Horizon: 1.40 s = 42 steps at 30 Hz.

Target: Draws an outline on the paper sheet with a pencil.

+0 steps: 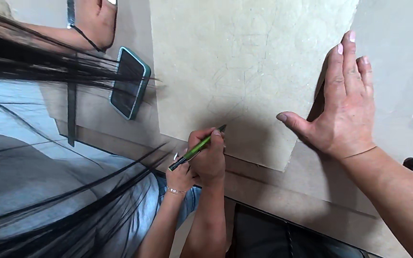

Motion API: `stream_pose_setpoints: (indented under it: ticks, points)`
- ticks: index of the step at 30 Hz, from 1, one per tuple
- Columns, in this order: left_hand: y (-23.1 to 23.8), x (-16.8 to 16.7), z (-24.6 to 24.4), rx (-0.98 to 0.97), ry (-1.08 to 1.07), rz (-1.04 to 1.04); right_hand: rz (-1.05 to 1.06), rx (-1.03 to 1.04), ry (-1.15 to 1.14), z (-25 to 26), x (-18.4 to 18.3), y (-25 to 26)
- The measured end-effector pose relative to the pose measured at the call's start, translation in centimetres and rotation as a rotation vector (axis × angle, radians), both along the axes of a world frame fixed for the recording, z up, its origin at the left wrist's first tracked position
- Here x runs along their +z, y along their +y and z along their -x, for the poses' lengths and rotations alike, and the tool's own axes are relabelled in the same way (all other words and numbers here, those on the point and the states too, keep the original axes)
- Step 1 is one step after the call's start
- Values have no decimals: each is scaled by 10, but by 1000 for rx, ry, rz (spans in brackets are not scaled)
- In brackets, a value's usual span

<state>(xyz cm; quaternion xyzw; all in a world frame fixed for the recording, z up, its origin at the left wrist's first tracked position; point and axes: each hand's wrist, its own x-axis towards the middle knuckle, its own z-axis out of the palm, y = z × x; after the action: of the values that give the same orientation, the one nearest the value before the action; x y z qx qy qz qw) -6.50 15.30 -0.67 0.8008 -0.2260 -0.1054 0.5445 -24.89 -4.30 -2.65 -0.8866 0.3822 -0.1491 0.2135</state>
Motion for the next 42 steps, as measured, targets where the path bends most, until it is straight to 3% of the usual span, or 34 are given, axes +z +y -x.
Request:
stream_pose_setpoints:
  ticks: [9,18,34,39,42]
  points:
    - [-6,0,-16,-59,-9,54,18,-1,-3,0,-1,-1]
    - [-9,0,-40,43,-22,110,0,-5,23,0,2,0]
    - [0,1,-23,126,-36,31,3,-7,13,0,1,0]
    - [1,-2,-10,-17,-48,9,6,-3,13,0,0,-1]
    - [0,-3,-14,24,-55,14,9,-3,9,0,0,-1]
